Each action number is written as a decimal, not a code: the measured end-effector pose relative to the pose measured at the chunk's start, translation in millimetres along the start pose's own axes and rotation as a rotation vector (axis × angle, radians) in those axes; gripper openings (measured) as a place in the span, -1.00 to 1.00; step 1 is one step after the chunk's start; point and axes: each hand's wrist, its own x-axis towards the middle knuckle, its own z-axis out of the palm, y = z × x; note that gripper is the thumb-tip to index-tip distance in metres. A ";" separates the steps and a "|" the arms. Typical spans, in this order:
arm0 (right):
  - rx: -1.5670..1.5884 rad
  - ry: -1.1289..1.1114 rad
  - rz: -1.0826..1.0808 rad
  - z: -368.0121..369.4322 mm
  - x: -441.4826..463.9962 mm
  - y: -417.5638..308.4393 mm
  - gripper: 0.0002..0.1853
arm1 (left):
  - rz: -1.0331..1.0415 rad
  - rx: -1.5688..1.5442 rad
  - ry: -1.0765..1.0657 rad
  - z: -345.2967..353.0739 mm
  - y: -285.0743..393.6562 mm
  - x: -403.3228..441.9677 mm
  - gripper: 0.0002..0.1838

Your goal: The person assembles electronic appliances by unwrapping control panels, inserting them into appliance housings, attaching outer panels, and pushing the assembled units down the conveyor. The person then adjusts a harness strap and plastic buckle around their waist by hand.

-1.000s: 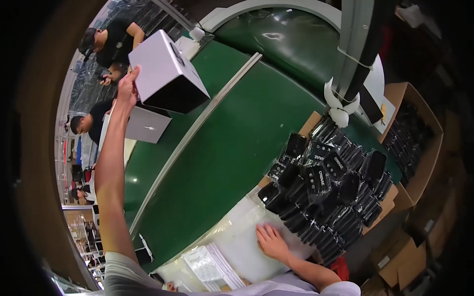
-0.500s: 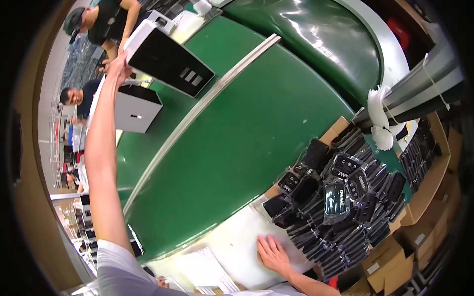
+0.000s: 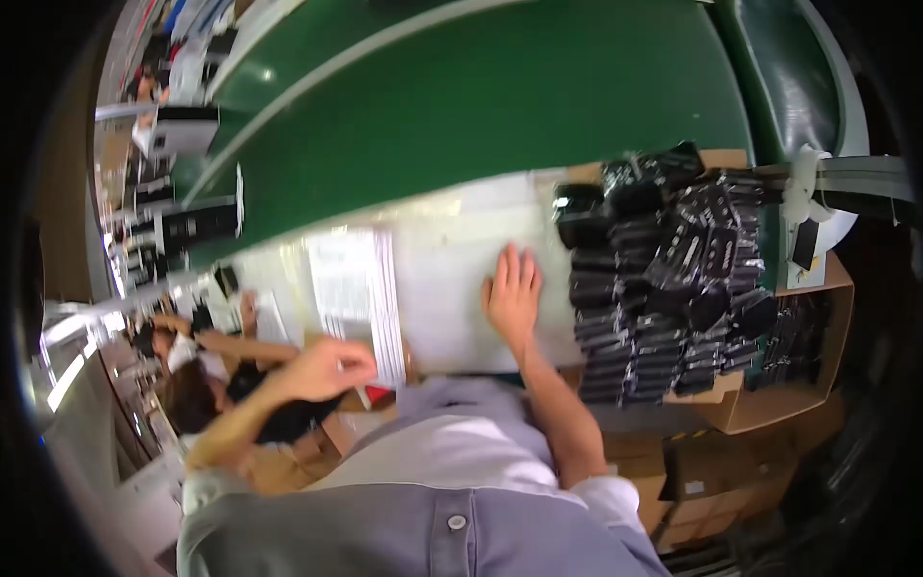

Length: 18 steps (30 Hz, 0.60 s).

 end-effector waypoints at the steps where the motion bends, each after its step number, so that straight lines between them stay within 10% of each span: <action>1: -0.003 -0.010 -0.011 -2.7 0.2 -0.9 -0.31 | -0.129 -0.219 -0.034 40.6 -38.1 -33.7 -0.89; 4: 0.016 0.003 -0.048 -3.0 -1.6 -2.2 -0.27 | -0.369 -0.572 0.640 202.4 -174.8 -115.9 -0.81; 6: 0.136 -0.031 -0.043 -11.1 -1.4 -2.8 -0.24 | -0.568 -0.589 0.731 358.0 -330.6 -168.2 -0.72; 8: 0.276 -0.006 -0.127 -15.7 -11.4 0.1 -0.28 | 0.157 -1.446 0.706 524.9 -438.8 -128.3 -0.51; 12: 0.294 -0.154 -0.247 -73.4 -46.6 -23.2 -0.42 | 0.147 -1.583 0.750 531.6 -424.1 -57.2 -0.50; 17: 0.570 -0.551 0.226 -124.2 -110.8 -25.2 -0.74 | 0.086 -1.769 0.733 452.0 -398.9 41.3 -0.48; 18: 0.552 -0.566 0.218 -129.7 -121.4 -23.6 -0.74 | 0.073 -1.797 0.729 531.5 -352.7 -5.5 -0.48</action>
